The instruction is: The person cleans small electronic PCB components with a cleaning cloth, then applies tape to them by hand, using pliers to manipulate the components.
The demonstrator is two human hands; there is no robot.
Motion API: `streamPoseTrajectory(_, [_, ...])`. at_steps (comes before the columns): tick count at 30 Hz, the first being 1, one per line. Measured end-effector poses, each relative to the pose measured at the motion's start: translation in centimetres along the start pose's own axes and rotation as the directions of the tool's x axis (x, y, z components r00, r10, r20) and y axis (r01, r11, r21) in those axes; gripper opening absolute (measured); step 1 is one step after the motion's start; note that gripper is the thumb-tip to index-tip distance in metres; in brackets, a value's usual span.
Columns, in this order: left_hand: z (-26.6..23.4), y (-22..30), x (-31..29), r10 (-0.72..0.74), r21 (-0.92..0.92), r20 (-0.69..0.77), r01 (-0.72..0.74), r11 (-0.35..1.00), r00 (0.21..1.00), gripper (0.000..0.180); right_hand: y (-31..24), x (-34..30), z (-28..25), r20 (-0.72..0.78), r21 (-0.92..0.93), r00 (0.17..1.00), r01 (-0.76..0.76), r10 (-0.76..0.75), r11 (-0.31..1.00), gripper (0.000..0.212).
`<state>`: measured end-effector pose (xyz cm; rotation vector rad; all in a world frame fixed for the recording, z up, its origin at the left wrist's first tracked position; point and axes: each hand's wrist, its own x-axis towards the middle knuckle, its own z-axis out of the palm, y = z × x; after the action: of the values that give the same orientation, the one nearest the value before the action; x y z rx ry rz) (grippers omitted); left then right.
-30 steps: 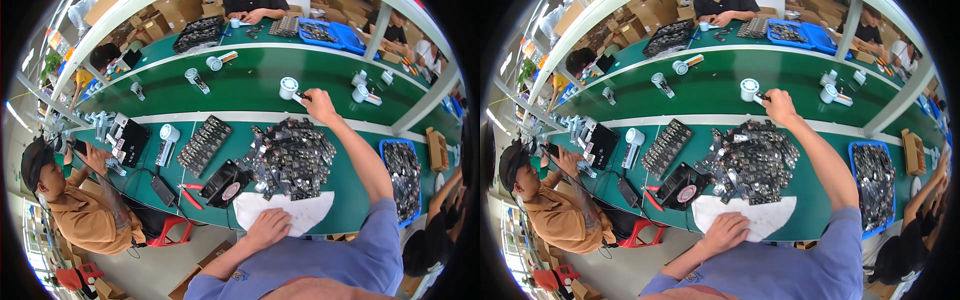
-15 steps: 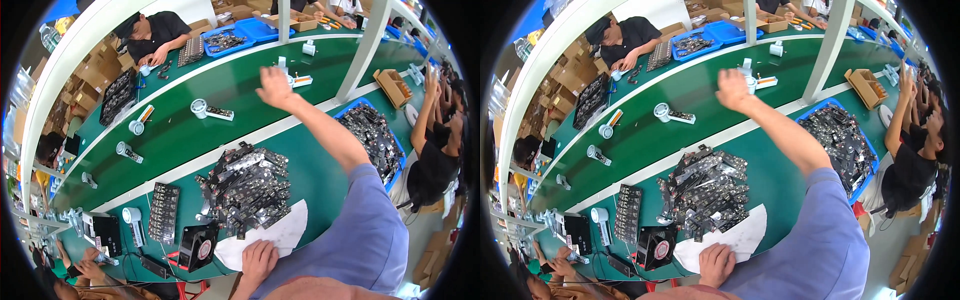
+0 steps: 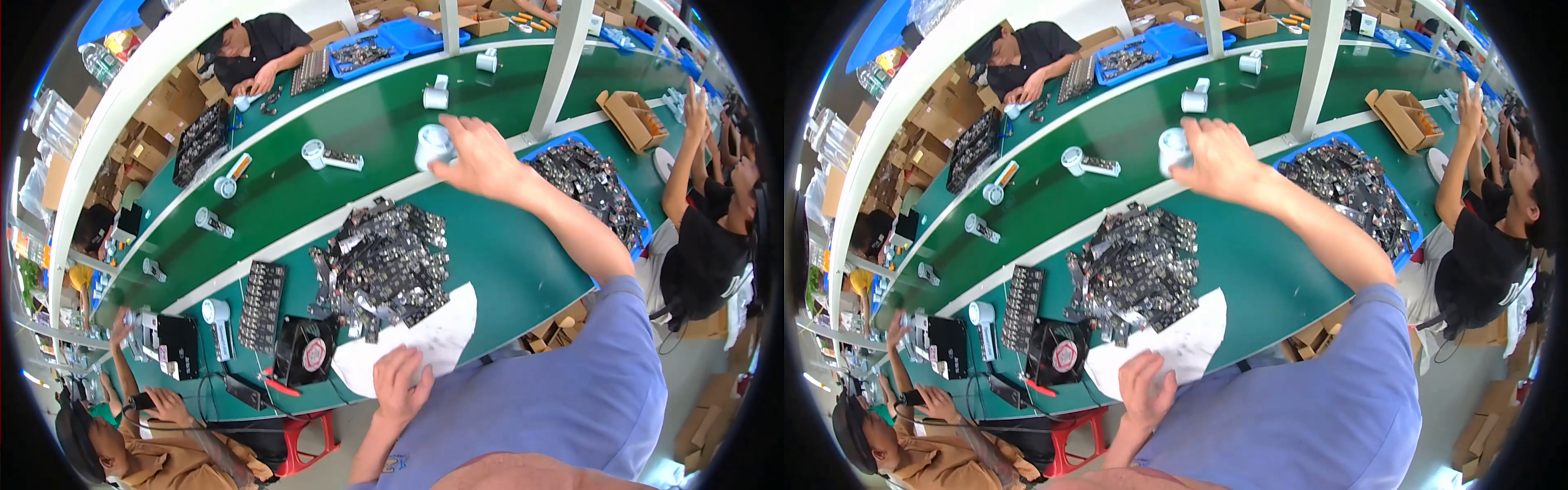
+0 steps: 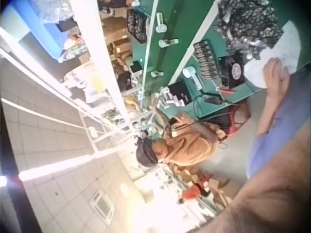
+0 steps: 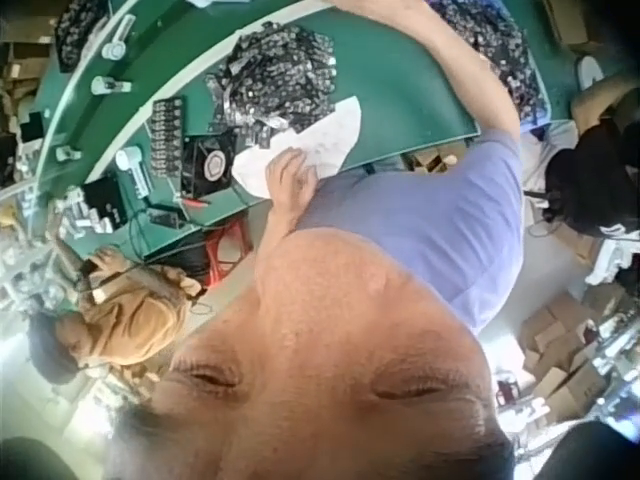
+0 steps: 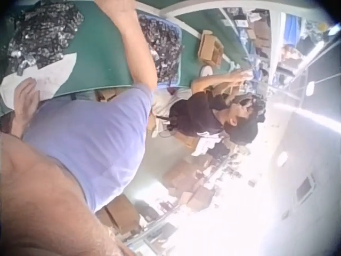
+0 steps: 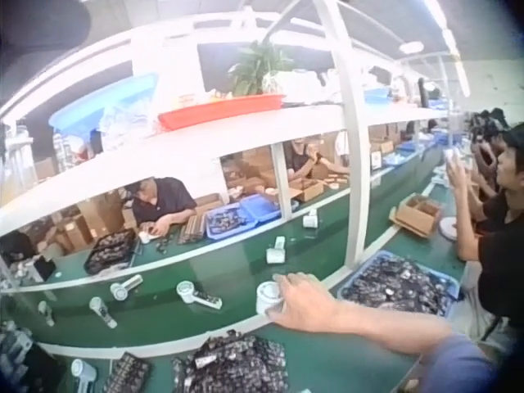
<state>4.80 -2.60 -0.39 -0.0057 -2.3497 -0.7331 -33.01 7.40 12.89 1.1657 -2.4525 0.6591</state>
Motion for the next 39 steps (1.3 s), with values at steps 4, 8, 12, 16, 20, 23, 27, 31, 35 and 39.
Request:
streamPoseTrajectory(4, [-0.2, 2.2, 4.5, -0.083, -0.101, 0.001, 0.083, 0.991, 0.997, 0.1, -7.7, -10.5, -5.4, 0.261, 0.145, 0.947, 0.154, -0.188, 0.977, 0.059])
streamPoseTrajectory(8, [0.1, 2.6, 5.0, 0.013, -0.161, 0.171, 0.015, 0.987, 0.985, 0.099, -12.6, -18.9, -6.0, 0.376, 0.333, 0.892, 0.121, -0.25, 0.935, 0.06])
streamPoseTrajectory(12, [-1.5, 1.2, 2.1, -0.01, -0.108, 0.245, 0.037, 0.993, 0.969, 0.086, -11.5, -18.9, -5.4, 0.378, 0.507, 0.878, 0.069, -0.293, 0.859, 0.046])
streamPoseTrajectory(16, [-2.9, -1.5, 0.5, -0.212, -0.002, 0.29, 0.222, 0.975, 0.933, 0.081, -6.8, -11.7, -0.3, 0.308, 0.472, 0.936, 0.004, -0.169, 0.882, 0.02])
streamPoseTrajectory(20, [-3.3, -0.2, 1.2, -0.21, 0.011, 0.235, 0.213, 0.977, 0.949, 0.077, -0.5, -7.1, 9.7, 0.203, 0.303, 0.972, -0.178, 0.119, 0.936, 0.04])
streamPoseTrajectory(23, [-2.7, 0.2, 1.0, -0.132, 0.003, 0.108, 0.132, 0.991, 0.985, 0.052, 0.7, -6.5, 13.6, 0.216, 0.344, 0.96, -0.243, 0.175, 0.907, 0.041])
streamPoseTrajectory(27, [-1.1, 0.8, 0.9, -0.033, 0.111, 0.057, 0.026, 0.993, 0.998, 0.041, -0.5, -6.7, 13.5, 0.188, 0.36, 0.955, -0.284, 0.229, 0.889, 0.034])
streamPoseTrajectory(31, [0.0, 1.3, 2.0, -0.034, 0.135, 0.019, 0.032, 0.99, 0.999, 0.034, -1.3, -7.6, 11.8, 0.099, 0.475, 0.951, -0.303, 0.292, 0.827, 0.028])
streamPoseTrajectory(35, [-0.3, 1.1, 2.4, -0.112, 0.087, 0.012, 0.111, 0.99, 0.994, 0.026, -0.9, -9.5, 9.0, 0.211, 0.646, 0.946, -0.323, 0.244, 0.692, 0.032])
streamPoseTrajectory(39, [-1.0, 0.7, 3.1, -0.27, -0.106, 0.061, 0.276, 0.955, 0.961, 0.019, -3.7, -13.0, 4.7, 0.604, 0.719, 0.753, -0.656, 0.262, 0.23, 0.037])
